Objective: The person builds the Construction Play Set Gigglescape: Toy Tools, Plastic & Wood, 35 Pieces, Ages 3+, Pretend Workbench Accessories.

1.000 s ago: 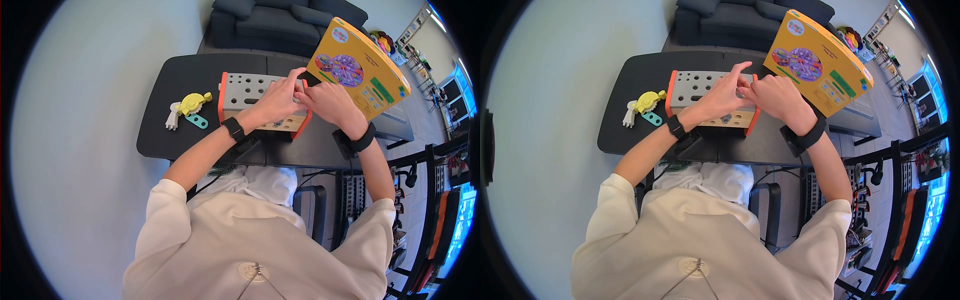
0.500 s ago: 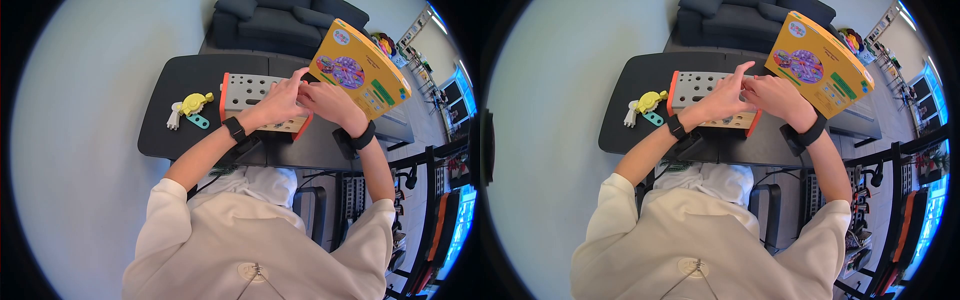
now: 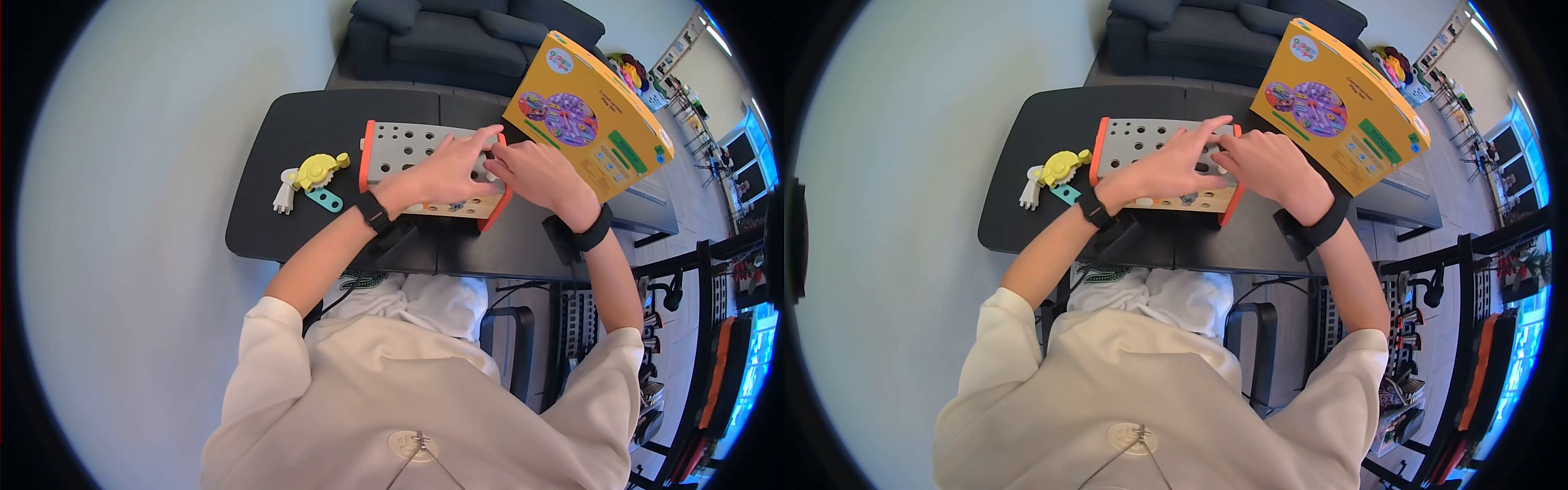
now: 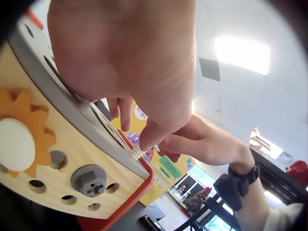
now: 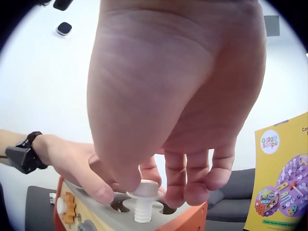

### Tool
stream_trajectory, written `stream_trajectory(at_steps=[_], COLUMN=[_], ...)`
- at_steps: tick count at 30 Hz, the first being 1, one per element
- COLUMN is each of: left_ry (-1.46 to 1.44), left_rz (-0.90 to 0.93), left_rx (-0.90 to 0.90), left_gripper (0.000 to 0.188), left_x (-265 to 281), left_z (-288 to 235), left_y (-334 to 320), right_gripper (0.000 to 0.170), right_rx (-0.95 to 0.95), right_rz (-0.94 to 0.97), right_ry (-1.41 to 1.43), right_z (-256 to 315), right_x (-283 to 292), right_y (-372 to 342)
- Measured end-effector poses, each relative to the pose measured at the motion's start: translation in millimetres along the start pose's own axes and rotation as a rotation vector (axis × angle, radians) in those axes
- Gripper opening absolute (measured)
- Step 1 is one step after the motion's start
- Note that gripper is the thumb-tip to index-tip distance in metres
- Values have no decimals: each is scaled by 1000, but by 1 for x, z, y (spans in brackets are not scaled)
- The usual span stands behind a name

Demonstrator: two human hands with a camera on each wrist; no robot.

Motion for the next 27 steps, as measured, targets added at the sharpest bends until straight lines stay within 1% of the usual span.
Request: stream_trajectory(at_steps=[1,2,3,4,5,6,7,8,9,11,12,13,14,15,17,18,19,20,22,23,24,25,26,27], left_ry=[63,127,127,85,43,42,34,27,26,-56,-55,-149,-243,-242,77,79,98,118,87,52,51,39,29,29], left_rz=[-5,-9,-10,-8,-6,-4,-38,-74,-76,3,4,-8,-18,-15,-74,-71,-86,-98,-79,-72,-69,-88,-109,-113], left_rx=[-9,-19,-19,46,112,113,66,18,20,-15,-16,-13,-10,-13,-55,-57,1,57,61,74,66,28,-9,-12], left_gripper=[92,91,91,87,83,83,78,73,73,67,67,68,69,69,73,73,76,78,81,84,84,86,88,88], left_x=[-2,-2,-2,1,2,0,0,2,2,2,2,3,3,-1,-2,-4,-5,-4,-5,-5,-7,-7,-5,-3], left_z=[-2,-3,-2,-1,2,7,8,10,15,11,14,18,21,22,8,3,2,3,5,8,11,11,12,15], left_y=[2,4,4,3,2,2,2,2,3,2,2,3,4,5,2,2,1,1,1,2,2,1,0,-1], right_gripper=[24,26,28,28,26,25,25,22,23,26,31,36,36,33,29,26,23,23,27,27,27,29,29,30], right_rx=[2,-21,-45,-45,-105,-164,-163,-169,-173,-139,-107,-78,-82,-103,-126,-139,-153,-158,-83,-93,-148,-199,-200,-100], right_rz=[-1,46,92,92,195,300,301,214,126,151,174,195,192,198,202,252,300,295,254,254,268,280,279,107], right_ry=[1,-158,-318,-318,-249,-177,-176,3,180,226,273,319,318,301,285,116,-54,-52,-175,-178,-84,9,5,99], right_z=[2,4,5,8,4,1,0,-4,-8,-10,-10,-8,-5,-1,-3,-10,-9,-8,2,1,-4,-9,-12,-8], right_x=[-2,-6,-11,-3,3,2,2,7,12,11,9,10,12,13,6,-14,-19,-17,-7,-5,-5,-5,-9,-3], right_y=[2,6,9,9,8,4,1,-4,-7,-7,-6,-6,-5,-4,0,7,12,12,8,8,7,7,5,2])
Point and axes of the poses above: each hand's wrist, its own y-axis towards the middle knuckle, its own x-axis out of the back of the hand, z = x × y, the point moved 8 cm from there along y, towards the middle knuckle, and after that the axes turned 7 degrees about z, right-handed, at the moved point
